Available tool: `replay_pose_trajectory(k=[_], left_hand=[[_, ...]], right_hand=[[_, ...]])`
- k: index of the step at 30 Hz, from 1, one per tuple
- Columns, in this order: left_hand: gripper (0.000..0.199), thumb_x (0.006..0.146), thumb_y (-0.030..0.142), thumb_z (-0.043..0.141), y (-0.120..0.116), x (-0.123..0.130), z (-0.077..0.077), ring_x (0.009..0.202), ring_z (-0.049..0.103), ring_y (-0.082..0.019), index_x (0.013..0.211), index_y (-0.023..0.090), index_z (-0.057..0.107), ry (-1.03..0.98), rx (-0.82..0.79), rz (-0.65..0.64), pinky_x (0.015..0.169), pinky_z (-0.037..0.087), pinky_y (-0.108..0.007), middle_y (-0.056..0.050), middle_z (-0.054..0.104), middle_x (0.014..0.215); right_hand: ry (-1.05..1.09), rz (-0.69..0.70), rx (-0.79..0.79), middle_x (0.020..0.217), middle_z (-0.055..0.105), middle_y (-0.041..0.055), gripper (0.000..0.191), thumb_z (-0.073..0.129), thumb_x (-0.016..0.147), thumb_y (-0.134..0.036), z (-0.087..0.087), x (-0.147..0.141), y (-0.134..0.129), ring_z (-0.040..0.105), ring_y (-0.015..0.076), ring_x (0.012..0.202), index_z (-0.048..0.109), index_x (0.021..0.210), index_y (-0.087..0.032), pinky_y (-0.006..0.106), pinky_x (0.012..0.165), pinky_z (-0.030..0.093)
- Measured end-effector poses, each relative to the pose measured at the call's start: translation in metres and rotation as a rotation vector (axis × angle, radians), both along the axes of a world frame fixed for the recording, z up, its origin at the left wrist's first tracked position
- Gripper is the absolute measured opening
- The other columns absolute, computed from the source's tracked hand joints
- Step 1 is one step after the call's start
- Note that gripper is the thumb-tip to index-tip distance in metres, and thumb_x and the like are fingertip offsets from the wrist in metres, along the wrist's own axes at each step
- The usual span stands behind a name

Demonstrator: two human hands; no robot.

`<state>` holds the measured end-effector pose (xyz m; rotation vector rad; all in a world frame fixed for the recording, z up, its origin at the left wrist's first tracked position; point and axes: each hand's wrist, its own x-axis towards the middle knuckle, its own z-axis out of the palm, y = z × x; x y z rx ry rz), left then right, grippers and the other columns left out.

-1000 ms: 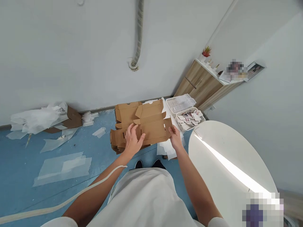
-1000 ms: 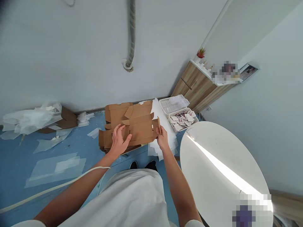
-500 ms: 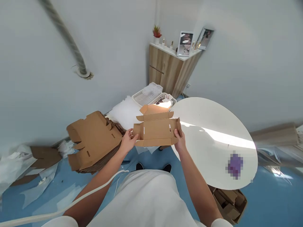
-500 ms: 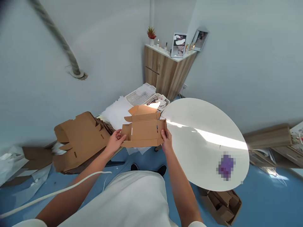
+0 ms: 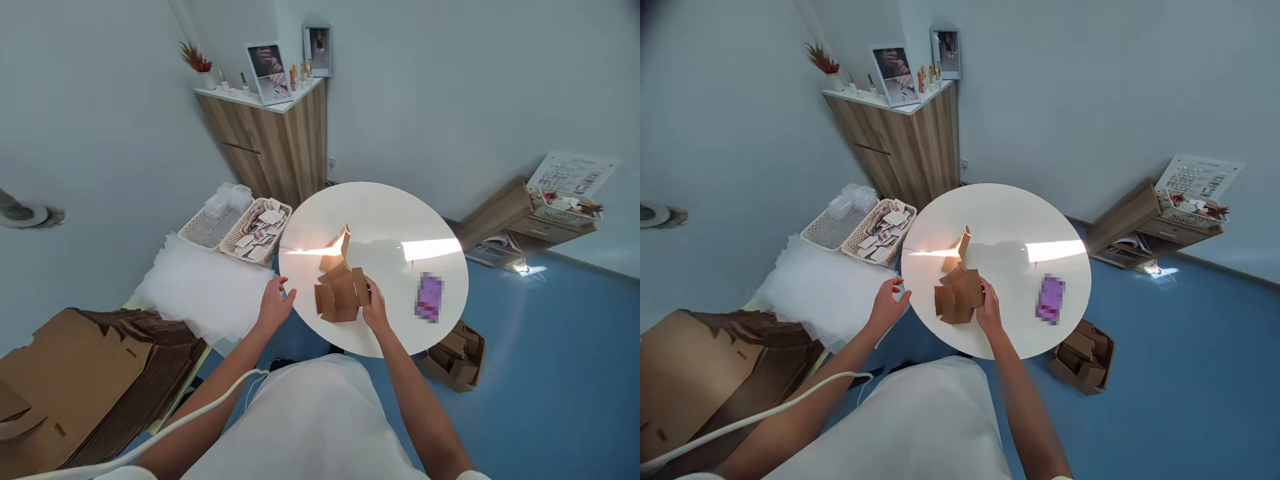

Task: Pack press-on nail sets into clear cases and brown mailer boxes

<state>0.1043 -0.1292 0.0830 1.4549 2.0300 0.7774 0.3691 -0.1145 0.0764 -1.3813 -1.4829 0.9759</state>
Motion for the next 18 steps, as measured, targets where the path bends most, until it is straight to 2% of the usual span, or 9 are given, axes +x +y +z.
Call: replay_pose_trajectory(k=[2,4,8,13,18], left_hand=[[0.050,0.072,0.040,0.053,0.008,0.022,-0.014,0.095,0.056,-0.022,0.114,0.015,0.043,-0.016,-0.104,-0.054,0.070,0.047,-0.031,-0.014,0.050,0.118],[0.055,0.071,0.041,0.055,0.012,0.038,-0.031,0.095,0.057,-0.023,0.117,0.013,0.040,-0.046,-0.247,-0.095,0.073,0.046,-0.032,-0.016,0.051,0.117],[0.061,0.072,0.042,0.056,0.013,0.057,-0.061,0.094,0.059,-0.022,0.121,0.014,0.034,-0.069,-0.405,-0.106,0.077,0.045,-0.033,-0.017,0.054,0.113],[0.056,0.071,0.038,0.057,0.012,0.070,-0.075,0.092,0.060,-0.022,0.117,0.014,0.036,-0.048,-0.452,-0.167,0.078,0.045,-0.033,-0.015,0.058,0.109],[0.034,0.077,0.025,0.048,0.013,0.078,-0.083,0.096,0.058,-0.022,0.108,0.014,0.044,-0.030,-0.393,-0.228,0.076,0.045,-0.032,-0.014,0.060,0.108]], right_hand=[[0.030,-0.067,-0.007,0.120,0.051,0.0076,0.050,0.045,0.074,-0.023,-0.012,0.017,0.000,0.050,0.0199,0.103,0.040,0.124,-0.022,0.036,0.084,0.043],[0.063,-0.123,-0.028,0.119,0.051,0.0084,0.050,0.046,0.074,-0.025,-0.022,0.032,-0.003,0.051,0.0201,0.101,0.040,0.124,-0.021,0.037,0.083,0.043],[0.088,-0.173,-0.109,0.119,0.051,0.0098,0.053,0.050,0.072,-0.029,-0.039,0.051,-0.010,0.053,0.0202,0.097,0.039,0.124,-0.020,0.036,0.080,0.045],[0.094,-0.269,-0.247,0.109,0.055,0.0092,0.058,0.052,0.071,-0.032,-0.061,0.056,-0.018,0.056,0.0198,0.090,0.036,0.125,-0.020,0.036,0.076,0.046],[0.118,-0.324,-0.401,0.104,0.056,0.0098,0.063,0.050,0.073,-0.040,-0.077,0.051,-0.028,0.057,0.0204,0.089,0.032,0.130,-0.020,0.034,0.072,0.048]])
